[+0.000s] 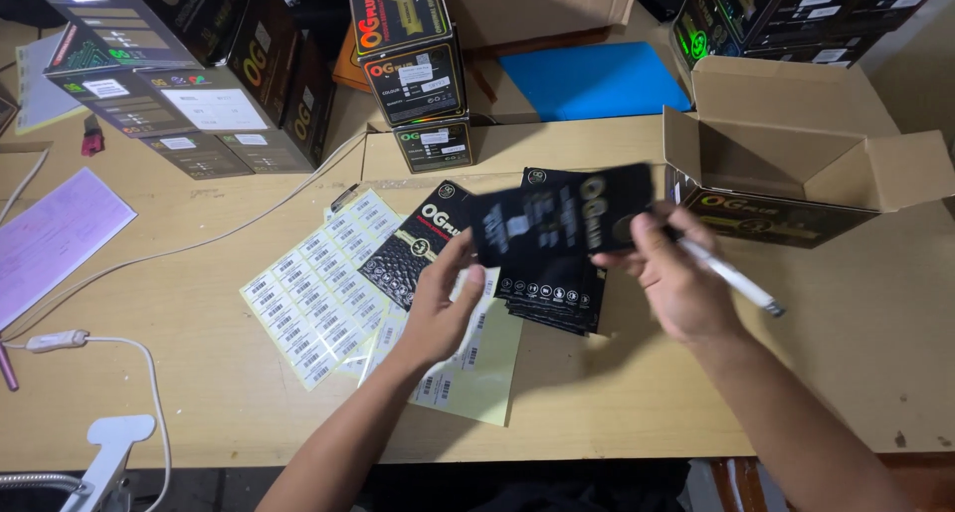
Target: Unboxing mobile phone screen protectors, removing them from sleeves, and applying identification labels.
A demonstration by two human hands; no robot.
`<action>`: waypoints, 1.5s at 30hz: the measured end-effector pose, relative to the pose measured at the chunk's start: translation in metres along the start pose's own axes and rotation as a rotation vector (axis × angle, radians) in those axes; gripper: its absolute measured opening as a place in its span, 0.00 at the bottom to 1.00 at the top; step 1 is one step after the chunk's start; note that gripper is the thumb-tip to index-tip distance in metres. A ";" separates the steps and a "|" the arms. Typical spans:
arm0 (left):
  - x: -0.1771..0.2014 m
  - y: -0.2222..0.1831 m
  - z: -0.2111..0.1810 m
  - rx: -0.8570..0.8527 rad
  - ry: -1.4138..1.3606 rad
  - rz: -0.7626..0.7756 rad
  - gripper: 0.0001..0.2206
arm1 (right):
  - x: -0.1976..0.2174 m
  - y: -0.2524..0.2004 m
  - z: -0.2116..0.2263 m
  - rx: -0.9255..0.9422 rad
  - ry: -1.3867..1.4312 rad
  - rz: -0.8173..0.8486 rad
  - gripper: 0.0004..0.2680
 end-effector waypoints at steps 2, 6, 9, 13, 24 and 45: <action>-0.006 -0.001 -0.005 0.002 -0.148 -0.084 0.21 | -0.005 -0.006 -0.013 -0.052 -0.043 0.010 0.05; 0.004 -0.004 0.000 0.102 -0.270 -0.257 0.08 | -0.023 -0.008 -0.006 -0.129 -0.425 0.022 0.06; 0.009 -0.005 -0.014 0.035 -0.303 -0.239 0.10 | -0.011 0.002 -0.001 -0.062 -0.610 0.122 0.04; 0.006 -0.004 -0.021 0.026 -0.428 -0.209 0.10 | -0.004 0.004 0.007 -0.141 -0.623 0.037 0.06; 0.003 -0.011 -0.004 0.299 -0.355 -0.031 0.13 | -0.020 -0.015 0.017 0.489 -1.167 0.219 0.05; 0.019 -0.008 -0.018 -0.026 -0.487 0.006 0.07 | -0.018 -0.020 0.060 0.856 -1.048 0.360 0.01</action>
Point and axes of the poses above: each hand's wrist, its own y-axis towards the middle knuckle, its own x-axis out of the back of the hand, z = x × y, the point moved 4 cm from there along y, towards the middle knuckle, and after that the axes turned 3 degrees about -x, right-handed, at the moved point
